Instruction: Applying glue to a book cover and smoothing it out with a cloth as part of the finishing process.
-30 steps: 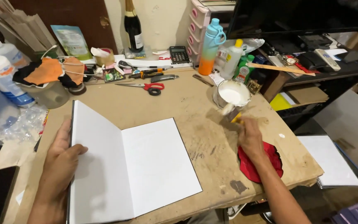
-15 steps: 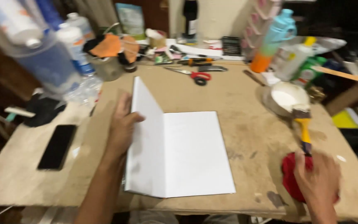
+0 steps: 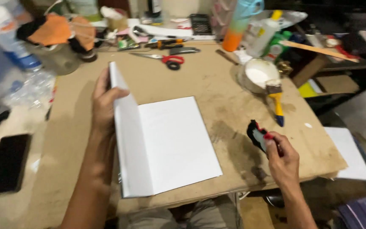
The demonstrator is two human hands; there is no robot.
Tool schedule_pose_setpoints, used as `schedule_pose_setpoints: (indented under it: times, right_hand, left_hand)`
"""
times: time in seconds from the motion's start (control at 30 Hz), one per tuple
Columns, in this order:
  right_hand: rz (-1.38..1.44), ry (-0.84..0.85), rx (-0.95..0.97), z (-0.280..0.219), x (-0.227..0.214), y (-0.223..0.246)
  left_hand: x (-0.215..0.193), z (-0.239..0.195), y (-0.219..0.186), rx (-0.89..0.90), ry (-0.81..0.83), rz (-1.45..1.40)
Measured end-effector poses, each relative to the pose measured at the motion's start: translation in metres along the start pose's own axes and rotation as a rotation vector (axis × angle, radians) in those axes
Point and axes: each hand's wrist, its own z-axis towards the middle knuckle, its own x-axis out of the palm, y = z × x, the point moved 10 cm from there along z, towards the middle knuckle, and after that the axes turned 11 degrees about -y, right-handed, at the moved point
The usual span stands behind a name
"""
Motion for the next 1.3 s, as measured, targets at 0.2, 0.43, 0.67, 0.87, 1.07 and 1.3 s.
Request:
schedule_pose_setpoints:
  times: [0.2,0.43,0.67,0.87,1.07,1.3]
  right_hand:
    - [0.05,0.473,-0.735,-0.146,0.131,0.118]
    - [-0.092,0.796,-1.081,-0.181,0.244,0.087]
    - [-0.082,0.383,-1.06,-0.047,0.35,0.127]
    - [-0.624,0.9,-0.6,-0.125,0.318,0.146]
    - [0.083,0.828,-1.01,-0.197,0.222,0.146]
    - [-0.043,0.631,-0.9,-0.094,0.373,0.141]
  left_hand:
    - [-0.008,0.061,0.037,0.09,0.037,-0.11]
    - [0.003,0.055,0.017,0.051,-0.017,-0.188]
    - [0.013,0.048,-0.002,0.183,0.032,-0.06]
    - [0.004,0.063,-0.002,0.181,0.01,-0.107]
    - [0.023,0.063,-0.003,0.114,0.152,-0.143]
    - [0.024,0.05,-0.018,0.157,0.128,-0.017]
